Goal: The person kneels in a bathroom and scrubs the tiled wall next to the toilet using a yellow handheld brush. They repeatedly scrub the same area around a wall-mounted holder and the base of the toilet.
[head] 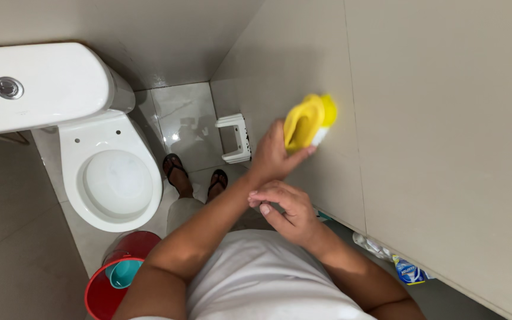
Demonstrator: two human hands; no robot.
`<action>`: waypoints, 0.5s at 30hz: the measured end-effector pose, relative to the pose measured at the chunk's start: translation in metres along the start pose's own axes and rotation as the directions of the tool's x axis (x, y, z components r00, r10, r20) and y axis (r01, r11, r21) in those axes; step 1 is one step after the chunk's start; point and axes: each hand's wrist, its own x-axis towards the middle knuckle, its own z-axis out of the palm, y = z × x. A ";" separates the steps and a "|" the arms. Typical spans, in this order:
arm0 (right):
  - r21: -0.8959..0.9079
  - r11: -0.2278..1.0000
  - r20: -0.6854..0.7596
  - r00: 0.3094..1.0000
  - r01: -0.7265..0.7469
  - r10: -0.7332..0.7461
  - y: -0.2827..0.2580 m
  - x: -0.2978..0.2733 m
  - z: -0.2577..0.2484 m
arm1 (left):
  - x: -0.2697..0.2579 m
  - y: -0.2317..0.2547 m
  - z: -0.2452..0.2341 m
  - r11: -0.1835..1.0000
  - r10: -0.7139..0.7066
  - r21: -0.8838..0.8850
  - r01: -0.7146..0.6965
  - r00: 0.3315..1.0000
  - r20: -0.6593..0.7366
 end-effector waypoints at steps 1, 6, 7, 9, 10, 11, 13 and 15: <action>0.004 1.000 0.001 1.000 0.005 -0.005 0.000 0.000 0.001 | 0.007 0.000 -0.002 0.998 -0.068 -0.006 0.068 0.998 -0.001; -0.019 0.998 0.012 0.998 0.066 -0.066 0.000 -0.001 0.001 | 0.035 0.009 -0.011 0.999 -0.017 -0.035 0.015 0.999 -0.047; -0.011 0.998 0.015 0.998 0.063 -0.063 -0.002 -0.002 0.001 | 0.032 0.013 -0.012 1.000 -0.011 -0.025 0.010 0.999 -0.033; 0.002 0.998 0.021 0.998 0.055 -0.055 -0.003 -0.005 0.002 | 0.023 0.020 -0.011 1.000 0.003 -0.007 -0.003 1.000 -0.005; 0.004 0.999 0.027 0.998 0.049 -0.049 -0.004 -0.007 0.002 | 0.017 0.023 -0.010 1.000 0.012 -0.012 -0.012 1.000 0.010; 0.005 0.999 0.034 0.998 0.049 -0.049 -0.005 -0.008 0.001 | 0.010 0.026 -0.010 1.000 0.027 -0.016 -0.027 0.999 0.022; 0.001 0.998 0.039 0.997 0.062 -0.062 -0.007 -0.009 -0.001 | -0.005 0.031 -0.007 0.998 0.056 -0.021 -0.055 0.998 0.037; -0.005 0.996 0.038 0.995 0.089 -0.089 -0.008 -0.010 -0.001 | -0.021 0.033 -0.001 0.996 0.083 -0.023 -0.082 0.996 0.042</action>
